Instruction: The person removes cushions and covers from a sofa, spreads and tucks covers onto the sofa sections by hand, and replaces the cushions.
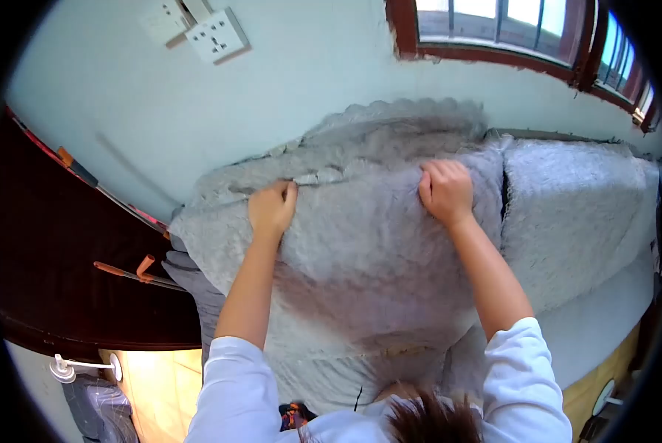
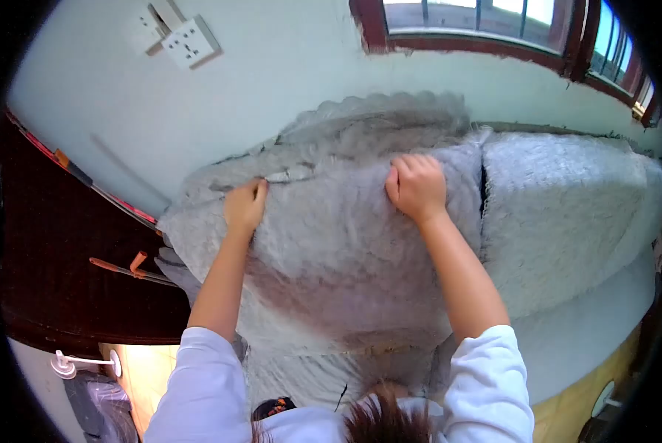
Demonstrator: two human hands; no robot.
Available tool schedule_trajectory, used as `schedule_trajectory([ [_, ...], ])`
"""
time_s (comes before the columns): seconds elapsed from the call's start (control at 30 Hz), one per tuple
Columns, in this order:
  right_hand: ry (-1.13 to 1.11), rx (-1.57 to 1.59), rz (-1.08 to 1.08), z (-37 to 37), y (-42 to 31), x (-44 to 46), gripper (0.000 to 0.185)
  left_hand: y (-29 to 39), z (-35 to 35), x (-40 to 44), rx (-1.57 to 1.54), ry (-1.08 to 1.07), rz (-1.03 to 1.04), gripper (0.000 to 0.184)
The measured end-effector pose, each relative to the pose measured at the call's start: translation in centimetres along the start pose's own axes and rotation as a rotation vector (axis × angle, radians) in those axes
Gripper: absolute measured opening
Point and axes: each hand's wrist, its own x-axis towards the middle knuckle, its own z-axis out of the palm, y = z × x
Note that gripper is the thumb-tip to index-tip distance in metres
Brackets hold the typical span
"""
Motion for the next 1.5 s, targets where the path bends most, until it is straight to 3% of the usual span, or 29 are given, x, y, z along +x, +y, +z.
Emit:
schedule_trajectory([
  [0.1, 0.166, 0.024, -0.072, 1.3, 0.4, 0.7, 0.012, -0.6, 0.3, -0.1, -0.025, 0.095, 0.042, 0.027],
  [0.27, 0.147, 0.027, -0.048, 1.3, 0.9, 0.5, 0.011, -0.5, 0.9, 0.1, -0.104, 0.238, 0.126, 0.025],
  [0.47, 0.178, 0.031, -0.063, 1.2, 1.0, 0.1, 0.009, -0.8, 0.7, -0.8, -0.042, 0.241, 0.209, 0.024],
  [0.57, 0.185, 0.053, -0.05, 0.6, 0.8, 0.0, 0.01, 1.1, 0.7, -3.1, -0.08, 0.455, 0.08, 0.019],
  [0.67, 0.01, 0.073, 0.016, -0.7, 0.5, 0.3, 0.016, 8.2, 0.9, -8.5, -0.268, 0.606, 0.007, 0.016],
  [0.73, -0.318, 0.205, 0.125, -3.2, 1.4, 2.2, 0.019, 13.7, 1.5, -12.6, -0.376, 0.519, 0.071, 0.017],
  [0.77, -0.494, 0.262, 0.173, -4.4, 2.0, 3.1, 0.021, 16.6, 1.2, -14.5, -0.505, 0.253, -0.024, 0.019],
  [0.8, -0.519, 0.346, 0.237, -5.2, 4.2, 4.4, 0.028, 19.2, 1.3, -15.9, -0.638, -0.012, -0.124, 0.022],
  [0.83, -0.433, 0.322, 0.273, -5.6, 6.4, 5.6, 0.033, 21.1, 2.6, -16.6, -0.604, -0.077, -0.123, 0.026],
  [0.93, -0.595, 0.06, 0.339, -5.2, 13.8, 7.9, 0.046, 25.1, 7.3, -17.5, -0.335, -0.128, -0.182, 0.034],
  [1.03, -1.03, 0.167, 0.335, 0.7, 19.9, 6.0, 0.055, 27.3, 8.6, -16.2, -0.204, -0.134, -0.263, 0.035],
  [1.13, -0.968, 0.463, 0.355, 1.3, 18.0, 4.7, 0.071, 27.6, 9.7, -15.5, -0.224, -0.076, -0.24, 0.031],
  [1.27, -0.95, 0.487, 0.416, 1.2, 16.9, 4.5, 0.07, 27.0, 11.2, -15.8, -0.194, -0.062, -0.228, 0.022],
  [1.37, -0.902, 0.714, 0.413, -0.3, 16.5, 4.8, 0.066, 26.5, 10.9, -16.4, -0.194, -0.094, -0.203, 0.017],
  [1.4, -0.82, 0.853, 0.382, -0.6, 16.3, 4.8, 0.059, 26.3, 9.6, -16.7, -0.187, -0.158, -0.122, 0.017],
  [1.47, -0.804, 1.228, 0.542, -2.0, 16.5, 5.3, 0.055, 25.5, 6.8, -17.6, -0.171, -0.278, 0.045, 0.016],
  [1.5, -0.787, 1.417, 0.625, -2.5, 16.9, 5.6, 0.053, 25.4, 5.9, -17.7, -0.14, -0.358, 0.033, 0.015],
])
